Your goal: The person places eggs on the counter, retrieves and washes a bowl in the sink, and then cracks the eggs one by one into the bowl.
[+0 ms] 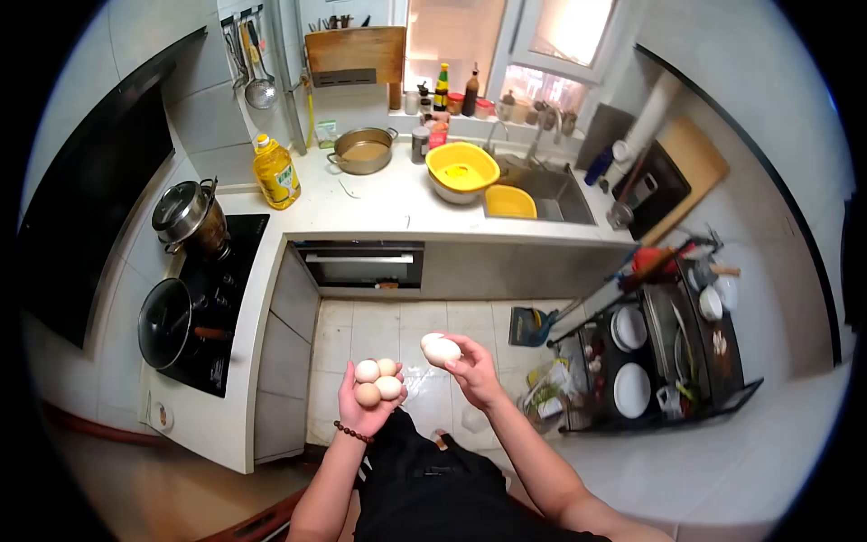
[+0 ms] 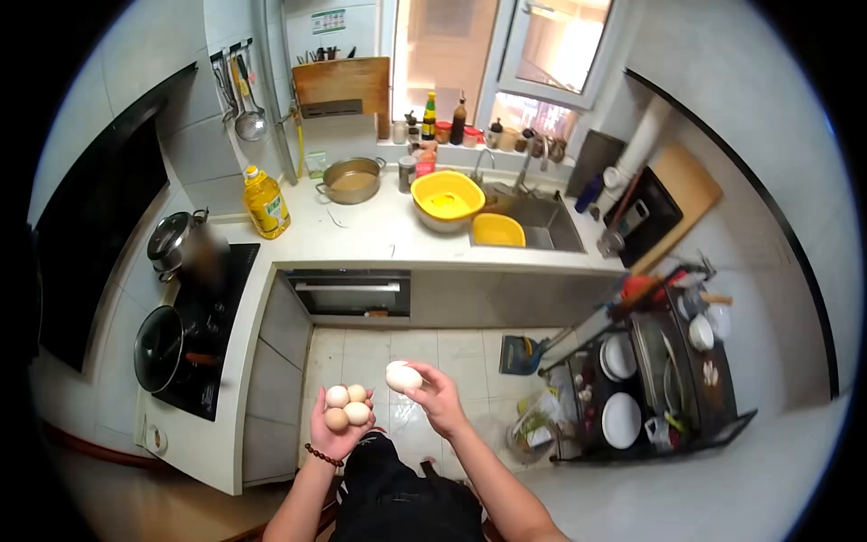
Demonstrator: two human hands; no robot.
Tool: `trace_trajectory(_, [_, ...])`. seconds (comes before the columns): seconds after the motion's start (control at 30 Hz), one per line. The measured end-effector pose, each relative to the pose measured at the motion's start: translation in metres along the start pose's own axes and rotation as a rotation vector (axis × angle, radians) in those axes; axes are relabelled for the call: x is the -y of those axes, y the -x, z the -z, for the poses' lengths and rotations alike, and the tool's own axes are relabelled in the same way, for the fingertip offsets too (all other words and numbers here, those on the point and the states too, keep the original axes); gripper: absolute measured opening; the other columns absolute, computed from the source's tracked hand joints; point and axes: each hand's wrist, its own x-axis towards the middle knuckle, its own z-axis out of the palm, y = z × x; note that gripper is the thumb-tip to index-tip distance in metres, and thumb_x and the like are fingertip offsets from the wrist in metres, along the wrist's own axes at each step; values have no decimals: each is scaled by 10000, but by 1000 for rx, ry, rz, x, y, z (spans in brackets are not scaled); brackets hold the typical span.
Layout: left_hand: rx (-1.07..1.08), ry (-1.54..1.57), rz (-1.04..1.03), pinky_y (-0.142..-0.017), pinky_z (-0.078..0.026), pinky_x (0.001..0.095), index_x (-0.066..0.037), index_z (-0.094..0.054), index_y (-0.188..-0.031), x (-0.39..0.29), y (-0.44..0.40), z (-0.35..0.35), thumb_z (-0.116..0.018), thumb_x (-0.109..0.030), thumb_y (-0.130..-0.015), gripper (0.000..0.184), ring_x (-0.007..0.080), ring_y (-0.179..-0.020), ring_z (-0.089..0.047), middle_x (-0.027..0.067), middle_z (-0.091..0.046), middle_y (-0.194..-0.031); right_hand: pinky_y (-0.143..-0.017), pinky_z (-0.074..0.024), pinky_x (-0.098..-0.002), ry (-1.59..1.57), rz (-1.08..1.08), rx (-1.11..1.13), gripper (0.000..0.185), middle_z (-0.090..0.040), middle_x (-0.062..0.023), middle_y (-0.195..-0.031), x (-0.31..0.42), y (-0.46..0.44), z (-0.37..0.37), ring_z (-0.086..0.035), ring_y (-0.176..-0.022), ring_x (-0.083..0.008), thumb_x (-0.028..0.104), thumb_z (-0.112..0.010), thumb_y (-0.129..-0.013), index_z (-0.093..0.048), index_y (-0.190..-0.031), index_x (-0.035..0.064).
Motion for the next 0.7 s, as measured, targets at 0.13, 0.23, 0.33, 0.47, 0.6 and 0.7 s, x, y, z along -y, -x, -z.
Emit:
trace_trajectory(0.13, [-85,128,-32,-972,-510,510,-68,-599,-1263,-23,-90,2,-385,-613,-1073,615,347,-1100,-607,257,-592,-1299,-1096,-509,-396,132,-107,-66,490,-629,-141,-1395,-6,-100,43,-628,-1265,-240,37,-765,-905,-605,-1365,-12])
trace_trajectory(0.23, [-91,116,-26,-975,-508,524,-75,-599,-1250,-84,-155,12,-377,-602,-1079,597,348,-1113,-608,246,-602,-1295,-1081,-523,-385,181,-67,-85,485,-641,-132,-1372,-42,-191,55,-631,-1256,-230,11,-767,-899,-607,-1355,-18])
trace_trajectory(0.33, [-10,81,-14,-984,-505,541,-79,-591,-1274,-149,-251,-4,-372,-597,-1082,595,350,-1127,-609,232,-612,-1294,-1058,-541,-369,297,-5,-105,471,-652,-122,-1346,-49,-305,67,-644,-1227,-217,4,-775,-894,-616,-1336,-17])
trace_trajectory(0.47, [31,32,33,-984,-503,556,-108,-605,-1264,-205,-344,-3,-367,-601,-1085,576,345,-1123,-620,220,-614,-1318,-973,-588,-326,531,-10,-134,453,-670,-107,-1285,-74,-415,96,-672,-1155,-184,20,-806,-869,-640,-1288,-21])
trace_trajectory(0.6, [7,-2,78,-969,-504,567,-134,-610,-1243,-269,-433,-24,-358,-599,-1088,551,347,-1111,-630,203,-620,-1333,-934,-601,-309,581,-41,-208,437,-676,-99,-1256,-93,-532,112,-685,-1117,-174,51,-836,-843,-668,-1242,-9])
trace_trajectory(0.7, [25,2,97,-945,-508,575,-143,-607,-1229,-298,-492,-21,-365,-593,-1089,529,359,-1107,-630,186,-634,-1312,-912,-596,-320,655,-29,-265,430,-674,-99,-1261,-110,-608,132,-689,-1107,-177,118,-867,-816,-699,-1202,30])
